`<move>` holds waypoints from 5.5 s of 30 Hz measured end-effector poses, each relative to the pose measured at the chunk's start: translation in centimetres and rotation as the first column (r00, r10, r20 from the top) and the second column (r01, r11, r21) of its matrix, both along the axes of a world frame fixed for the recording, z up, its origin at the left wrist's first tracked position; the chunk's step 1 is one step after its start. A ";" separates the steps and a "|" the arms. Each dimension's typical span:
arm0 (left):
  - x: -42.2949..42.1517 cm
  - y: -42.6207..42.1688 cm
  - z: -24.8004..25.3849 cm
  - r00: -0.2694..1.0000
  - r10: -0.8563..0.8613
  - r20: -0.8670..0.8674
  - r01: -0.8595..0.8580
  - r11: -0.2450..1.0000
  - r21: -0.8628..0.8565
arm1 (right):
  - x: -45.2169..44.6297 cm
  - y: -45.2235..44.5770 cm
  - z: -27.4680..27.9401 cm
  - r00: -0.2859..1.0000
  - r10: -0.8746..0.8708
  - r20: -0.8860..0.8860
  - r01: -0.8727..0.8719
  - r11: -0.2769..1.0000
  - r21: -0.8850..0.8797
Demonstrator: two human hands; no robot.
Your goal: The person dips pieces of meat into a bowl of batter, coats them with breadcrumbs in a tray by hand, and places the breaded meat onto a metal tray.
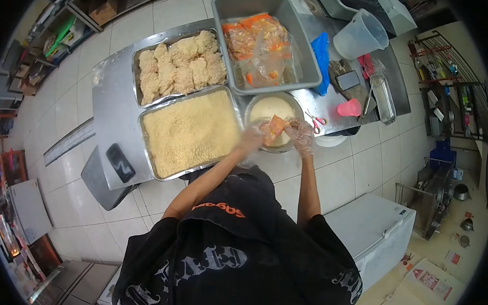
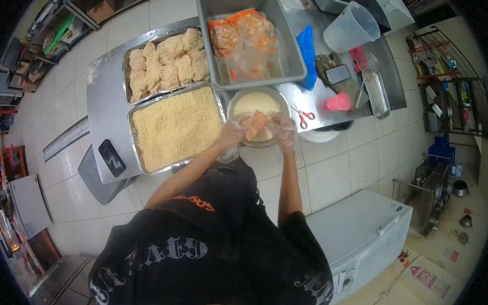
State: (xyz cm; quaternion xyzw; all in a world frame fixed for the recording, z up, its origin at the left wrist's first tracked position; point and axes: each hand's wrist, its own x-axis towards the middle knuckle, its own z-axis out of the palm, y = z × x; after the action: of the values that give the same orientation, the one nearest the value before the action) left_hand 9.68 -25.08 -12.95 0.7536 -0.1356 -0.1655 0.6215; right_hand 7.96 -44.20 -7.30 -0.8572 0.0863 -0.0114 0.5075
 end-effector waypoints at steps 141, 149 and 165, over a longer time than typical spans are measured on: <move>-8.8 25.0 -4.2 0.701 0.630 -0.335 -0.672 0.740 -0.014 | -2.9 22.8 -5.8 0.612 0.418 -0.671 0.118 0.791 0.600; -5.1 23.2 7.5 0.974 0.153 -0.168 0.018 0.685 0.728 | -2.2 22.8 -4.0 0.786 0.368 -0.497 0.075 0.741 0.667; -4.4 18.1 1.3 0.883 -0.149 0.445 -0.424 0.152 0.893 | -0.4 19.5 -7.7 0.873 0.301 -0.385 -0.195 0.936 0.292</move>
State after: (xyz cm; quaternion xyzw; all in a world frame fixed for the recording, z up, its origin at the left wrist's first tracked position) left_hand 5.24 -6.97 -11.61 0.9969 -0.0585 0.0192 -0.0491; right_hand 7.59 -24.75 -15.01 -0.7741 0.0835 0.2510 0.5751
